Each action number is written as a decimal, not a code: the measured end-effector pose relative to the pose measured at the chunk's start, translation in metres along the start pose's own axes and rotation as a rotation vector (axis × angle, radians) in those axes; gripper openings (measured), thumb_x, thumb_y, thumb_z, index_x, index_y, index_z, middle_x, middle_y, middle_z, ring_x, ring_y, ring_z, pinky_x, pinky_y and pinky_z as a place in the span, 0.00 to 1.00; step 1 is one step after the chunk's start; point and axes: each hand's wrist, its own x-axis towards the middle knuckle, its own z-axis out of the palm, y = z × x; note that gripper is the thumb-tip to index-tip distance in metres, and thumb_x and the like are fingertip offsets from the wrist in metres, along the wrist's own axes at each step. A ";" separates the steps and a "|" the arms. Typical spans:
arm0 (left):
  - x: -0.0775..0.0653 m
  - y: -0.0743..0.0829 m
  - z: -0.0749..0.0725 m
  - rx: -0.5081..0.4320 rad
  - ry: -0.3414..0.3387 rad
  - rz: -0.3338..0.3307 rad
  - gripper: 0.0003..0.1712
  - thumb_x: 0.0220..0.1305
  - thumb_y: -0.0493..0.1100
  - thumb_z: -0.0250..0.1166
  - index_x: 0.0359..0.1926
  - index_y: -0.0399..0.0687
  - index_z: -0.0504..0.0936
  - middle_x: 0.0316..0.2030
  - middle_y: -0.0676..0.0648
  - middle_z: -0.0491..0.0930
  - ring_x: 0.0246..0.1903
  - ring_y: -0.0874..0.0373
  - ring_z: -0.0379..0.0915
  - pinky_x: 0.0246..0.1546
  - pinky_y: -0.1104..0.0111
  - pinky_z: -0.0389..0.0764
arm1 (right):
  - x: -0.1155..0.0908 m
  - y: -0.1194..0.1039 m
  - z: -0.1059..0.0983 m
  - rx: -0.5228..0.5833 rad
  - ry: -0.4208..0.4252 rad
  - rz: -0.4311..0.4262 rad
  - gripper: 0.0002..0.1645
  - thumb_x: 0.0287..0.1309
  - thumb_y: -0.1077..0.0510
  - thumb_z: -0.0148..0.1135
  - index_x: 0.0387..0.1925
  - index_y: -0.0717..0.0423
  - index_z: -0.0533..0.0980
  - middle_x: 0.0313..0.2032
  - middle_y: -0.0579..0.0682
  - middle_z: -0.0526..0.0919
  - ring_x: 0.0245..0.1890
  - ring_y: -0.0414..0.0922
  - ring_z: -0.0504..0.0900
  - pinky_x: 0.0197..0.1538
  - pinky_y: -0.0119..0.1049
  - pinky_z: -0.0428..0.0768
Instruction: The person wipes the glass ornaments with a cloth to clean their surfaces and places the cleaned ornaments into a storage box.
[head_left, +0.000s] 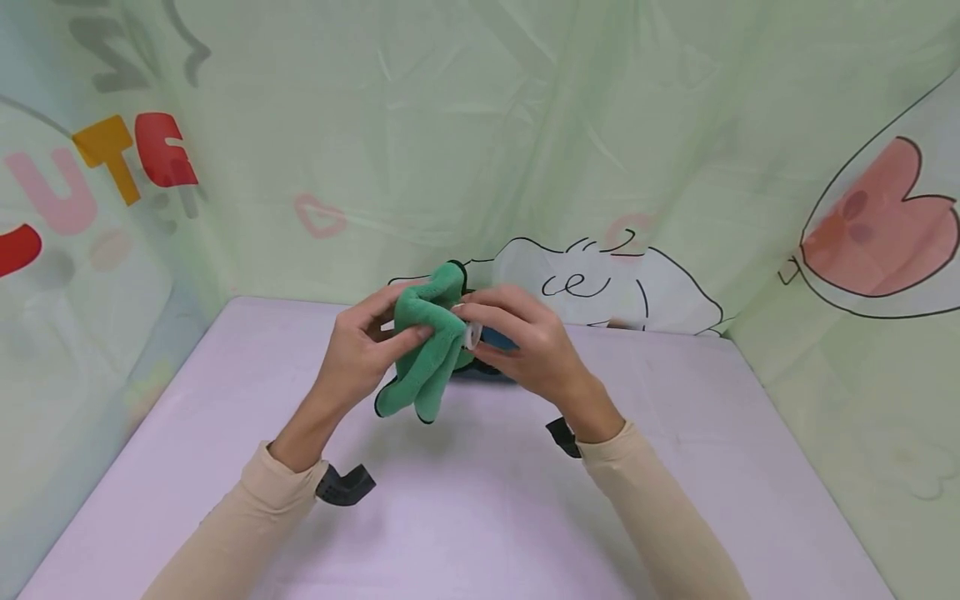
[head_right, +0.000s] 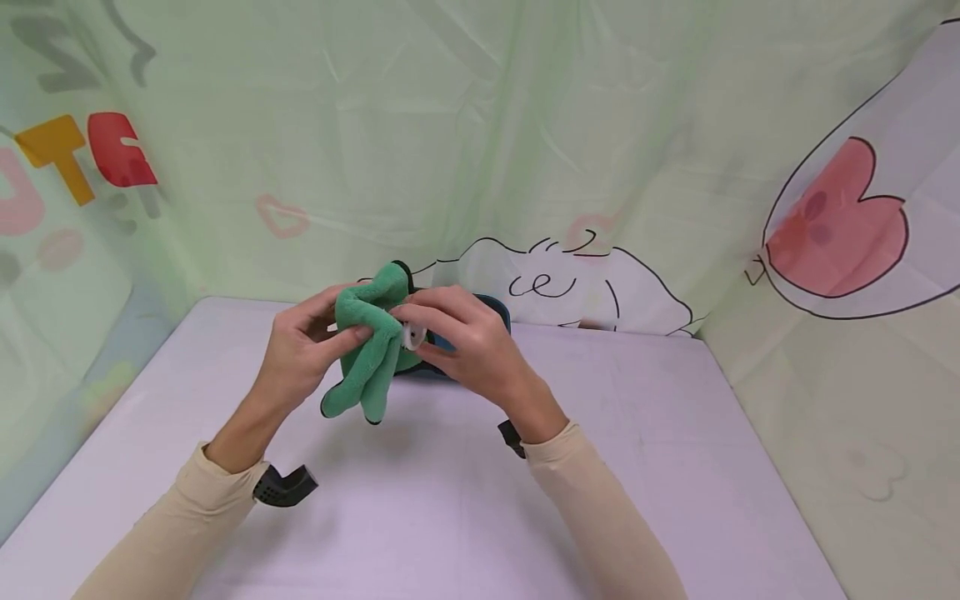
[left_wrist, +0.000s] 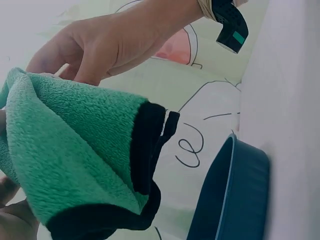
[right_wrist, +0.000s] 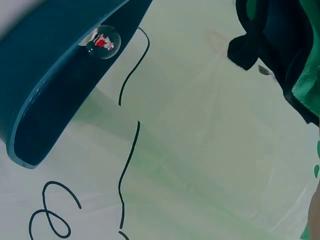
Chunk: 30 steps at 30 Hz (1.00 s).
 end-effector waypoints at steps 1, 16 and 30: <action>0.000 0.000 0.000 -0.007 -0.008 -0.002 0.28 0.63 0.30 0.70 0.64 0.45 0.80 0.56 0.43 0.82 0.51 0.52 0.82 0.48 0.62 0.86 | 0.000 0.000 -0.001 0.005 -0.001 -0.006 0.28 0.43 0.72 0.80 0.51 0.64 0.82 0.47 0.58 0.83 0.49 0.52 0.82 0.55 0.36 0.82; 0.000 -0.001 -0.003 -0.072 -0.125 0.146 0.25 0.63 0.32 0.72 0.60 0.32 0.80 0.64 0.41 0.76 0.65 0.44 0.72 0.47 0.60 0.87 | -0.004 -0.005 -0.002 0.156 0.004 0.214 0.28 0.52 0.59 0.78 0.52 0.68 0.80 0.36 0.56 0.85 0.30 0.46 0.87 0.37 0.33 0.87; 0.000 0.001 -0.001 -0.099 -0.094 0.189 0.29 0.53 0.21 0.72 0.58 0.27 0.79 0.63 0.37 0.77 0.66 0.41 0.71 0.50 0.60 0.86 | -0.002 -0.010 0.001 0.222 -0.018 0.424 0.18 0.53 0.65 0.72 0.47 0.65 0.81 0.28 0.49 0.87 0.23 0.37 0.84 0.29 0.31 0.85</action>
